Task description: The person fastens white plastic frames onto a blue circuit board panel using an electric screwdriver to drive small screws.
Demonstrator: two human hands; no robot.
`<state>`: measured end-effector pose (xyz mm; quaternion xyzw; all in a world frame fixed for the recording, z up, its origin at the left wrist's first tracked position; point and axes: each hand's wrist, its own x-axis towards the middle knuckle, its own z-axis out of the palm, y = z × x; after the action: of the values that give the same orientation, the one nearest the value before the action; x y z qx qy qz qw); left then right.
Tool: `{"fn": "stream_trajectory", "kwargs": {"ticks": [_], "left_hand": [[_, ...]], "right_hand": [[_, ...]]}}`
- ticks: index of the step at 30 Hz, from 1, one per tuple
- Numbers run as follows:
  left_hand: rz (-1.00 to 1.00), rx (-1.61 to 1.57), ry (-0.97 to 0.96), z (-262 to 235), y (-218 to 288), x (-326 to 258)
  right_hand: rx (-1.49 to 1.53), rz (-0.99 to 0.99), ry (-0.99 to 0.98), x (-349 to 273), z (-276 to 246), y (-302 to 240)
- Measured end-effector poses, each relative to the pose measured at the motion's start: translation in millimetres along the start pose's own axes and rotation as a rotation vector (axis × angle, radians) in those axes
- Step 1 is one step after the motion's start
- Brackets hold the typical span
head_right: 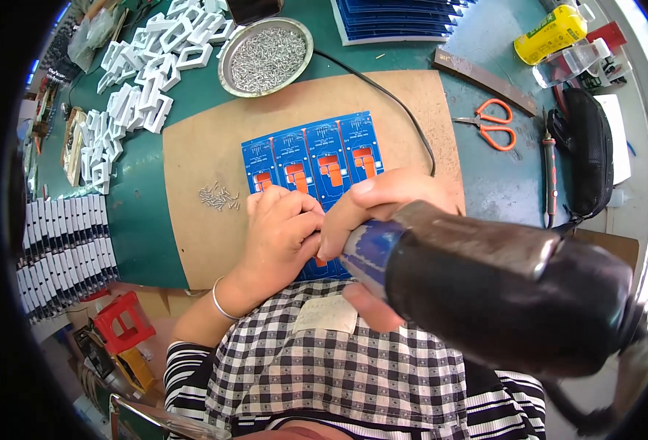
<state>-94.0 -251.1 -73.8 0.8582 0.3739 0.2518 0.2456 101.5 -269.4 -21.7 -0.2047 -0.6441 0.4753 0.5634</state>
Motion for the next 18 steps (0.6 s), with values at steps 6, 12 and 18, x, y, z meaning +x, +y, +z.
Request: {"fn": "stream_trajectory", "kwargs": {"ticks": [6, 12, 18], "left_hand": [[0.003, -0.104, 0.072, -18.7, -9.5, -7.0], [-0.222, 0.104, 0.379, -77.0, -58.4, -36.4], [-0.074, 0.474, 0.241, -65.8, -60.8, -43.5]], "right_hand": [[-0.2, 0.16, -0.006, 13.8, 22.8, -13.3], [-0.188, 0.166, -0.134, 18.6, 15.1, 4.1], [0.212, 0.023, 0.142, 13.2, 0.2, 39.1]]}}
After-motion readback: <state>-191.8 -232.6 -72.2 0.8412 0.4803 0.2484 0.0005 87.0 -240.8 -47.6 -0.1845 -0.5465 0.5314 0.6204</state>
